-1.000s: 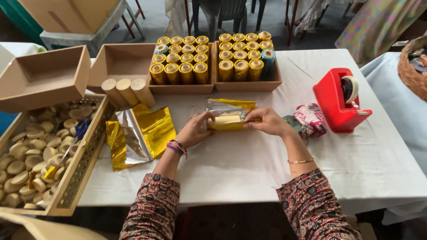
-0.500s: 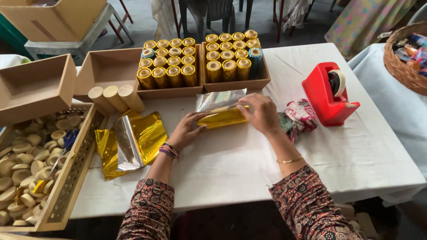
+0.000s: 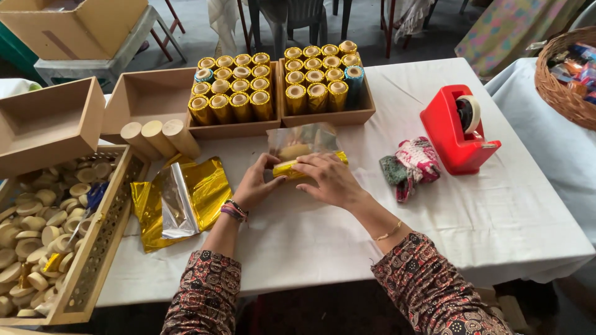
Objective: The person picks plain wooden cylinders from a cardboard box, wraps each one in gold foil, presses the foil around the ends, and places the finished wrapped cylinders into boxes alongside already wrapped ones. They repeat this wrapping cycle for several cylinders at the table.
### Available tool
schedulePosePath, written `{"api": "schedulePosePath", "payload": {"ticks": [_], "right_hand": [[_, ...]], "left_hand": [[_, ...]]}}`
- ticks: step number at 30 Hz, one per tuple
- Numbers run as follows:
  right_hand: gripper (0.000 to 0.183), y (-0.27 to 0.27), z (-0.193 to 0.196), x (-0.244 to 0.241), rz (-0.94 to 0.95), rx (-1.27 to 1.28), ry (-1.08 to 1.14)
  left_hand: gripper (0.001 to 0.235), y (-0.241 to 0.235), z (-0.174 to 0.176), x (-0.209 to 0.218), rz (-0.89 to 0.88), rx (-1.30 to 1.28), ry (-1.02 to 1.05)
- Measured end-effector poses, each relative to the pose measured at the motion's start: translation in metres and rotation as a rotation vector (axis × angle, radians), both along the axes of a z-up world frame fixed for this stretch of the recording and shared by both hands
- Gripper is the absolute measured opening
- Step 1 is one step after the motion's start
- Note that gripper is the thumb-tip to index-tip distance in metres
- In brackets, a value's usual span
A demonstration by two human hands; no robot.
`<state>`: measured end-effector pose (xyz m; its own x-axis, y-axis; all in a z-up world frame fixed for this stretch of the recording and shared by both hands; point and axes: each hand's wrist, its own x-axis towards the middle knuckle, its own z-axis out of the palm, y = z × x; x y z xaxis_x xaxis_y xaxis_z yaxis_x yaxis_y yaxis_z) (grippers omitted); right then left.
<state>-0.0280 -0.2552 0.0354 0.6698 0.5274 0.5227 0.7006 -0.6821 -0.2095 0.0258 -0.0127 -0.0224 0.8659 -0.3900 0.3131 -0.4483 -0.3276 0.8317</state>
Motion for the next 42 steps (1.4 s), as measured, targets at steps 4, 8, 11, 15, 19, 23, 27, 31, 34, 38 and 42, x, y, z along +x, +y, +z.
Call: {"api": "schedulePosePath", "payload": {"ticks": [4,8,11,15,19,23,27,31,34,38,42], "right_hand": [[0.047,-0.001,0.001,0.000,-0.007,0.009,0.040],[0.046,-0.003,-0.006,0.005,-0.020,0.008,0.033],[0.042,-0.004,-0.009,0.007,-0.043,0.016,0.050],[0.039,-0.005,-0.012,0.010,-0.053,0.029,0.079],[0.040,-0.005,-0.008,0.008,-0.074,0.020,0.089],[0.040,-0.008,-0.009,0.011,-0.072,0.016,0.074],[0.039,-0.006,-0.004,0.010,-0.075,0.027,0.134],[0.039,-0.008,-0.010,0.013,-0.063,0.042,0.106],[0.038,-0.011,-0.016,0.019,-0.045,0.060,0.080],[0.036,-0.011,-0.013,0.017,-0.047,0.079,0.117],[0.035,-0.010,-0.007,0.014,-0.074,0.084,0.211]], "left_hand": [[0.041,0.002,0.002,0.000,-0.011,0.025,-0.049],[0.041,0.003,0.009,-0.003,-0.023,0.017,-0.024],[0.040,0.004,0.010,-0.003,-0.062,-0.012,-0.011],[0.039,0.004,0.010,-0.003,-0.059,-0.017,0.027],[0.040,0.004,0.012,-0.004,-0.052,-0.029,0.049],[0.040,0.005,0.008,-0.002,-0.029,0.015,0.062],[0.038,0.006,0.001,0.002,-0.105,-0.089,0.035],[0.037,0.006,0.006,-0.001,-0.058,-0.027,0.082],[0.038,0.005,0.006,0.000,-0.028,-0.031,0.039],[0.037,0.006,0.005,-0.001,-0.019,-0.043,0.030],[0.039,0.006,0.005,0.000,-0.030,-0.051,0.135]]}}
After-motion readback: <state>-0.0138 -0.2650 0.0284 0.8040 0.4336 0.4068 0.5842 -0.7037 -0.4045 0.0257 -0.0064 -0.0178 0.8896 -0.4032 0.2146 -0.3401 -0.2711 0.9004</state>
